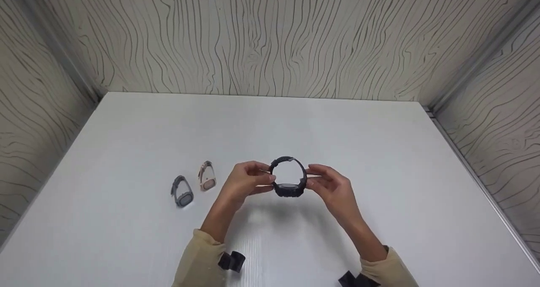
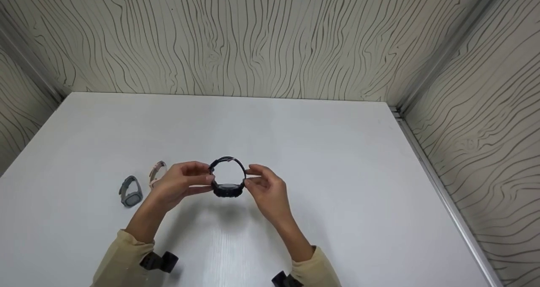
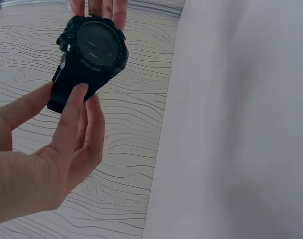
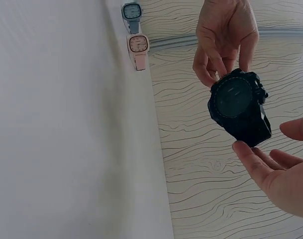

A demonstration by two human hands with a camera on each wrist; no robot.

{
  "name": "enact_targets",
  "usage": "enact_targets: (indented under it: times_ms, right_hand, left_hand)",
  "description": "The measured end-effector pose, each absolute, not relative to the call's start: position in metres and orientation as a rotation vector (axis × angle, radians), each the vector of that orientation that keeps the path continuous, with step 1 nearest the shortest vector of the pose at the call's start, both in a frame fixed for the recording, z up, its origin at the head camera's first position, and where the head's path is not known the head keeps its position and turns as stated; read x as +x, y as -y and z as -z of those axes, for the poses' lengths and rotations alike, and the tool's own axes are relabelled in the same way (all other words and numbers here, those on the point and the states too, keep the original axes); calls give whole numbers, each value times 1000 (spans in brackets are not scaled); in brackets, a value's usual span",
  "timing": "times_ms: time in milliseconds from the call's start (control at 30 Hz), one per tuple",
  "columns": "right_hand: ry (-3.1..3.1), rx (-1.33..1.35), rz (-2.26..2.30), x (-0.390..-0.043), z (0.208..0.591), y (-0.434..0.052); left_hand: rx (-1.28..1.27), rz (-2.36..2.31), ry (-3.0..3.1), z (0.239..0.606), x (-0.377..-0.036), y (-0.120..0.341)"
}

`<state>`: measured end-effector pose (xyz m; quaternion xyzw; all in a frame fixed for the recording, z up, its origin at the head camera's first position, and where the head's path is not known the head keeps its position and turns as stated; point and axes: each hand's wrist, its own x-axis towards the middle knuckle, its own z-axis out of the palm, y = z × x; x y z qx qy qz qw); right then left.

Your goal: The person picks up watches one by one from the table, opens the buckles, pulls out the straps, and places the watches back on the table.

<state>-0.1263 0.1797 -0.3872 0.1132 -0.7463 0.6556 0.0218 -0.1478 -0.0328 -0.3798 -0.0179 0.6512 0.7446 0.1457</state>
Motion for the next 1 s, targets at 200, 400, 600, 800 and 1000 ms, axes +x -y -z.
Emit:
enact_targets:
  times_ms: [200, 400, 600, 800, 1000]
  right_hand:
    - [2387, 318, -2040, -130, 385, -179]
    - [2471, 480, -1972, -131, 380, -180]
    - [2443, 588, -1994, -133, 378, -181]
    - [2394, 637, -2027, -134, 377, -183]
    - [2394, 671, -2071, -134, 375, -183]
  left_hand:
    - [34, -2093, -1945, 375, -144, 38]
    - [113, -2063, -2002, 375, -140, 42]
    - [176, -2054, -2071, 374, -137, 42]
    - [199, -2023, -2184, 373, -134, 39]
    - [187, -2005, -2243, 373, -132, 37]
